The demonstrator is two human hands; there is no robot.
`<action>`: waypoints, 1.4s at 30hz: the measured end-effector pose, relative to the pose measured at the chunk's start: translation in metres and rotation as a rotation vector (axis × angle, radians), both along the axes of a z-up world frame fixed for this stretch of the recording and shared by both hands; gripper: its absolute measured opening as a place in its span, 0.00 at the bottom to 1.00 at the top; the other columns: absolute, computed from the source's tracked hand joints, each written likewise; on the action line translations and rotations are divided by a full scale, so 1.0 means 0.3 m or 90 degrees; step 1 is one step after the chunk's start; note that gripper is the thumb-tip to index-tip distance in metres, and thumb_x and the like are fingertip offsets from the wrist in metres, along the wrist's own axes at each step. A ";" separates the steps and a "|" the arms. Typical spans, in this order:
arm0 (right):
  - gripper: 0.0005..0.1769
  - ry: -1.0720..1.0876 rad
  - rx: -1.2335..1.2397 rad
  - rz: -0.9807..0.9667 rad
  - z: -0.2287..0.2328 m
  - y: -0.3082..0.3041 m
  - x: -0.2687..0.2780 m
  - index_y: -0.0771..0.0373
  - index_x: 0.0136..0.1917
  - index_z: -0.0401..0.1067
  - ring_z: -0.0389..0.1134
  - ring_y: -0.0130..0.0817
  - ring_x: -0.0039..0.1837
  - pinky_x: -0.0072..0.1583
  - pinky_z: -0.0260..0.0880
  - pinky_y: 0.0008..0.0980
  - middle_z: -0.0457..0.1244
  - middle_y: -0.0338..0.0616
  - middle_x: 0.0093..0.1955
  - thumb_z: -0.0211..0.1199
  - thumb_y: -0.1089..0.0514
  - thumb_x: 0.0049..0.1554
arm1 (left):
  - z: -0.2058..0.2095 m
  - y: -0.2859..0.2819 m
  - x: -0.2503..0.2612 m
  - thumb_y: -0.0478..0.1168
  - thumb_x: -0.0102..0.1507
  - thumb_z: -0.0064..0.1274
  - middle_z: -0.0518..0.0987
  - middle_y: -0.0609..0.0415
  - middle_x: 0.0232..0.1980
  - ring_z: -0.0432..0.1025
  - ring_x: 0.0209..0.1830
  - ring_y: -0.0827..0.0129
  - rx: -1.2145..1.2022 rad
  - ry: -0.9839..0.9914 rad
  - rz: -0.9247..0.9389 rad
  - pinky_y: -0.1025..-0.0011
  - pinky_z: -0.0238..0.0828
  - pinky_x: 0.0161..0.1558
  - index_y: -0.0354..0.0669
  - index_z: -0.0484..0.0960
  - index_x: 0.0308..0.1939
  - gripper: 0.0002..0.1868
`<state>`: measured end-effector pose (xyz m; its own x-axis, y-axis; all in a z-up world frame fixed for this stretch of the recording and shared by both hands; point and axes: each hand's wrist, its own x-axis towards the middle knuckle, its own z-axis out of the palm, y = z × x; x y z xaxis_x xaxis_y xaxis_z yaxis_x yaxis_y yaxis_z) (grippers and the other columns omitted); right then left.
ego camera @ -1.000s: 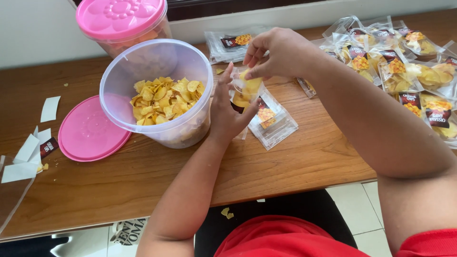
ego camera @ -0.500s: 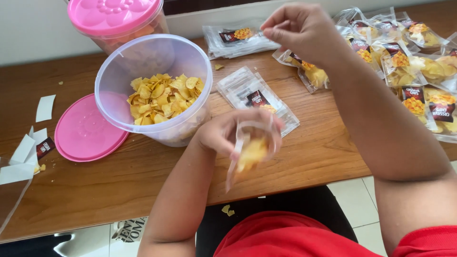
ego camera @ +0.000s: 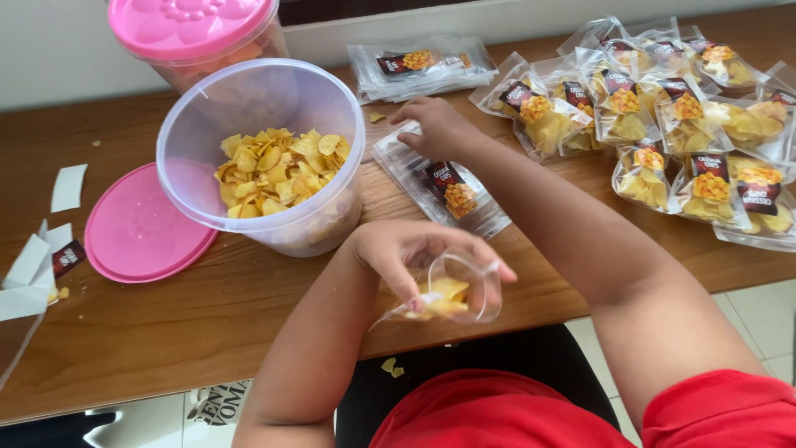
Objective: Manually filling small plastic bags with chips from a large container and organizing them on a table.
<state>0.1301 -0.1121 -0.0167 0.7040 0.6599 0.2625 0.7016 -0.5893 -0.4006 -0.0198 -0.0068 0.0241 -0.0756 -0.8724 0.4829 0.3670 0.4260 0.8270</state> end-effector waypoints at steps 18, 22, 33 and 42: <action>0.13 -0.023 -0.102 -0.002 0.003 0.155 0.166 0.51 0.43 0.71 0.63 0.44 0.50 0.52 0.64 0.41 0.64 0.44 0.41 0.56 0.47 0.46 | -0.095 0.037 0.093 0.31 0.50 0.56 0.67 0.40 0.55 0.68 0.49 0.59 -0.073 -0.042 0.445 0.69 0.72 0.45 0.37 0.58 0.61 0.36; 0.20 -0.049 -0.135 0.023 -0.084 0.165 0.124 0.64 0.54 0.64 0.61 0.53 0.54 0.52 0.64 0.44 0.59 0.56 0.54 0.54 0.54 0.49 | -0.076 0.034 0.082 0.34 0.52 0.57 0.67 0.42 0.56 0.65 0.54 0.61 -0.060 -0.059 0.314 0.67 0.71 0.48 0.37 0.56 0.62 0.37; 0.17 0.115 0.117 -0.102 0.126 0.171 0.094 0.62 0.49 0.68 0.65 0.25 0.38 0.44 0.69 0.20 0.64 0.40 0.36 0.47 0.70 0.48 | -0.039 0.059 0.058 0.31 0.57 0.52 0.66 0.48 0.59 0.65 0.53 0.63 0.020 -0.108 0.285 0.74 0.68 0.37 0.45 0.56 0.64 0.33; 0.19 0.194 -0.251 0.207 0.576 0.332 -0.271 0.54 0.49 0.68 0.65 0.17 0.38 0.43 0.61 0.21 0.66 0.29 0.34 0.61 0.62 0.42 | -0.037 0.063 0.054 0.31 0.56 0.52 0.64 0.48 0.61 0.61 0.57 0.65 0.090 -0.148 0.297 0.71 0.65 0.55 0.46 0.55 0.63 0.34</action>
